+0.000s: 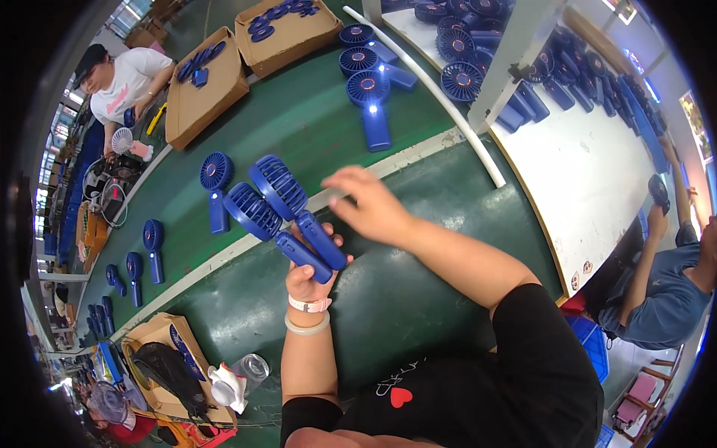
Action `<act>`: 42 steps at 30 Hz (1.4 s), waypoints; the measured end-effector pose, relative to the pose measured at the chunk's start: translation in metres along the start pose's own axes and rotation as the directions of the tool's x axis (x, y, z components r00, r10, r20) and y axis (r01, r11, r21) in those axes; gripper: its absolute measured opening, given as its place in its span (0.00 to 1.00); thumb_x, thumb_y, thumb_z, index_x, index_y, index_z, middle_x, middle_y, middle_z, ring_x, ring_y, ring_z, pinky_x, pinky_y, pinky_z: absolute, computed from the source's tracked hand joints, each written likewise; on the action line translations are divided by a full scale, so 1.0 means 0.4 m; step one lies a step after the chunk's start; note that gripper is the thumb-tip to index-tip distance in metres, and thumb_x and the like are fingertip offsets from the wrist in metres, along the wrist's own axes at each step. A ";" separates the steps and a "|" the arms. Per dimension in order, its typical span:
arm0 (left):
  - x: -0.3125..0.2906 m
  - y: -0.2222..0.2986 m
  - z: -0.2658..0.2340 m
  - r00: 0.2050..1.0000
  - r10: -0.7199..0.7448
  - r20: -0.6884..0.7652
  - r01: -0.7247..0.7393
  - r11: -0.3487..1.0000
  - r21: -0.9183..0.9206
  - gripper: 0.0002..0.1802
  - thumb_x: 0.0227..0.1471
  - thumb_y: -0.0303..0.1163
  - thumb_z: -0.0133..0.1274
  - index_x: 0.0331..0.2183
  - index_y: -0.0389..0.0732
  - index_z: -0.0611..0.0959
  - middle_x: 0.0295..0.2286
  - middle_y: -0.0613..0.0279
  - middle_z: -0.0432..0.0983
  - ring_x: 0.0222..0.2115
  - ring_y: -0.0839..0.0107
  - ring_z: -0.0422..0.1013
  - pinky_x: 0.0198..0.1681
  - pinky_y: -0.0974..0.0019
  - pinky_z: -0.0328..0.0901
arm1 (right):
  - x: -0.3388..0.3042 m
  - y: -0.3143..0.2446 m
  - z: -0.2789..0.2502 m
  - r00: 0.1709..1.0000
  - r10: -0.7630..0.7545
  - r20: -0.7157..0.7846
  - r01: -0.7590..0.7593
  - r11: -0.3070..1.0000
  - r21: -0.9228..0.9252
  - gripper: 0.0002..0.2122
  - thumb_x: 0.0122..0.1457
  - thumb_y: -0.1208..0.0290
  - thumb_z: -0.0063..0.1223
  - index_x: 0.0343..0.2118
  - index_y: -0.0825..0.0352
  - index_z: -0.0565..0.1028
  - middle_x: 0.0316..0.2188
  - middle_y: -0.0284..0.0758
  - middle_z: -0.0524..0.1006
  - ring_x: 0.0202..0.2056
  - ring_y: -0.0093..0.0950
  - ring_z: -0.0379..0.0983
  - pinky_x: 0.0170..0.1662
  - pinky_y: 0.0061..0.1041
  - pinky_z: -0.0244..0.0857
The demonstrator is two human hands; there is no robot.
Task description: The person inspects portable fans on a factory assembly line, then groups them together by hand.
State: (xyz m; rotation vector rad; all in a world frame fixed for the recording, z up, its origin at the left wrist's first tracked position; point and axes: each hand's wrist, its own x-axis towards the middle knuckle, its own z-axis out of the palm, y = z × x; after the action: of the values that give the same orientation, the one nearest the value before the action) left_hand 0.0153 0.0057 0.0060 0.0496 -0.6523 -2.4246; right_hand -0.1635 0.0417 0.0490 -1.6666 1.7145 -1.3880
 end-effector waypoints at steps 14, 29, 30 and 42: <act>0.015 0.010 0.014 1.000 0.006 0.023 -0.007 1.000 0.026 0.39 0.32 0.27 0.56 0.50 0.62 0.68 0.44 0.54 0.61 0.44 0.59 0.63 0.45 0.51 0.64 | 0.190 0.221 -0.232 0.814 0.581 0.001 -0.555 0.778 -0.293 0.22 0.50 0.64 0.55 0.45 0.70 0.61 0.35 0.43 0.71 0.36 0.36 0.72 0.38 0.32 0.68; 0.008 0.008 0.001 1.000 0.023 0.001 -0.023 0.999 0.028 0.40 0.34 0.27 0.55 0.52 0.62 0.65 0.46 0.53 0.61 0.45 0.58 0.64 0.46 0.51 0.64 | -0.058 0.083 0.005 0.842 0.087 0.533 -0.511 -0.189 0.838 0.21 0.54 0.58 0.44 0.46 0.67 0.63 0.38 0.41 0.70 0.30 0.30 0.69 0.29 0.26 0.65; 0.007 0.008 0.001 1.000 0.021 -0.002 -0.021 0.999 0.026 0.40 0.34 0.27 0.55 0.52 0.62 0.65 0.46 0.53 0.61 0.45 0.58 0.64 0.46 0.51 0.64 | -0.058 0.083 0.005 0.841 0.090 0.534 -0.512 -0.192 0.838 0.21 0.54 0.58 0.44 0.46 0.67 0.63 0.38 0.41 0.70 0.30 0.30 0.69 0.29 0.26 0.65; 0.001 0.004 0.003 0.998 0.023 -0.066 -0.025 0.999 -0.024 0.44 0.33 0.26 0.56 0.54 0.61 0.62 0.46 0.51 0.60 0.45 0.57 0.63 0.45 0.50 0.65 | -0.065 0.081 0.005 0.865 0.049 0.499 -0.486 -0.157 0.860 0.28 0.57 0.44 0.32 0.50 0.64 0.61 0.40 0.43 0.69 0.27 0.31 0.66 0.29 0.28 0.61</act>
State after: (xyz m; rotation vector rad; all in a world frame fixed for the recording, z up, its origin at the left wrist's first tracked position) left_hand 0.0156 0.0047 0.0079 0.1102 -0.5895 -2.3971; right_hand -0.1732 0.0583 0.0123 -0.3988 0.2671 -1.3746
